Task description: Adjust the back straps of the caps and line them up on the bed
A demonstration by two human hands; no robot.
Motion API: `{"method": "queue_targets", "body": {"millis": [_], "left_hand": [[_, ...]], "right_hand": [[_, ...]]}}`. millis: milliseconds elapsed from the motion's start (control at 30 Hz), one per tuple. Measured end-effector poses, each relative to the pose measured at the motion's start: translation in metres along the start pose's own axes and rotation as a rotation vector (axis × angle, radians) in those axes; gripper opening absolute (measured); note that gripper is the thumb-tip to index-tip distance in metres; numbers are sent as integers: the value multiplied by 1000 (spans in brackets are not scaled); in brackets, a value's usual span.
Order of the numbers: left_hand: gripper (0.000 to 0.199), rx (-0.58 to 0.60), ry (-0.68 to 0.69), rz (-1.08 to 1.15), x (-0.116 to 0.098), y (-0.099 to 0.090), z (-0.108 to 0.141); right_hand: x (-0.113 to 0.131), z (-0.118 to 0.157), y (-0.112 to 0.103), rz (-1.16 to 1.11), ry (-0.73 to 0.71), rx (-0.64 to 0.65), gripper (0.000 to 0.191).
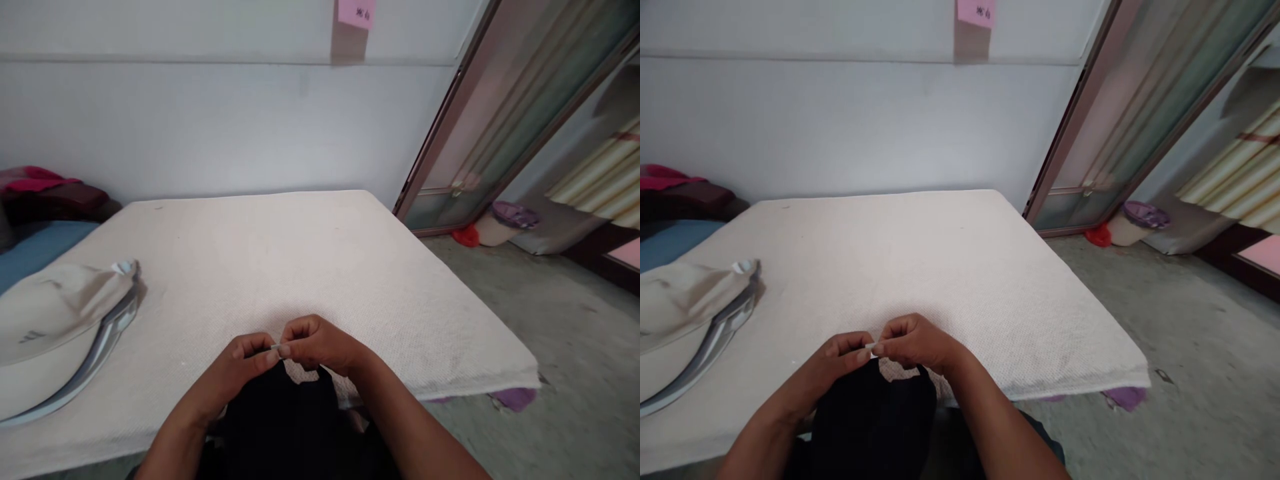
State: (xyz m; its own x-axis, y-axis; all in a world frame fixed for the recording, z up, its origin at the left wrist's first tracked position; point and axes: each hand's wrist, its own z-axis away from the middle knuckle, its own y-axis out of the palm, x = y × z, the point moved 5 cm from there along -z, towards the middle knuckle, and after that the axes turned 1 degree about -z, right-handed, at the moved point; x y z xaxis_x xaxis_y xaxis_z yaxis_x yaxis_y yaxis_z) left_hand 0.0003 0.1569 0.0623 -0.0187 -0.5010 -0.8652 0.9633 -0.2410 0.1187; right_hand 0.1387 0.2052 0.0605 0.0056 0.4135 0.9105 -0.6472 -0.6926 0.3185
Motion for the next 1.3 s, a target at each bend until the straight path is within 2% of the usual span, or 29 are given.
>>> {"method": "queue_targets", "body": {"millis": [400,600,733,900,1000,1133,1200,1300], "left_hand": [[27,-51,16,181,4,2,-3],[28,-2,51,294,5,4,-8],[26,-18,38,282,5,4,-10],[20,37,-4,255,7,6,-10],[18,19,-10,353,7,5,-9],[22,92,24,481,2,6,-8],[23,102,30,509,1,7,-8],[20,50,30,528,2,6,-9]], "right_hand": [[1,-1,5,-155,-16,103,20],[4,1,4,-199,-22,93,18],[5,1,2,-197,-42,51,19],[2,2,1,-158,-39,67,18],[3,4,-2,-123,-43,89,18],[10,7,-7,-97,-93,70,19],[13,8,-7,-151,-124,61,21],[15,9,-4,-283,-148,84,24]]}}
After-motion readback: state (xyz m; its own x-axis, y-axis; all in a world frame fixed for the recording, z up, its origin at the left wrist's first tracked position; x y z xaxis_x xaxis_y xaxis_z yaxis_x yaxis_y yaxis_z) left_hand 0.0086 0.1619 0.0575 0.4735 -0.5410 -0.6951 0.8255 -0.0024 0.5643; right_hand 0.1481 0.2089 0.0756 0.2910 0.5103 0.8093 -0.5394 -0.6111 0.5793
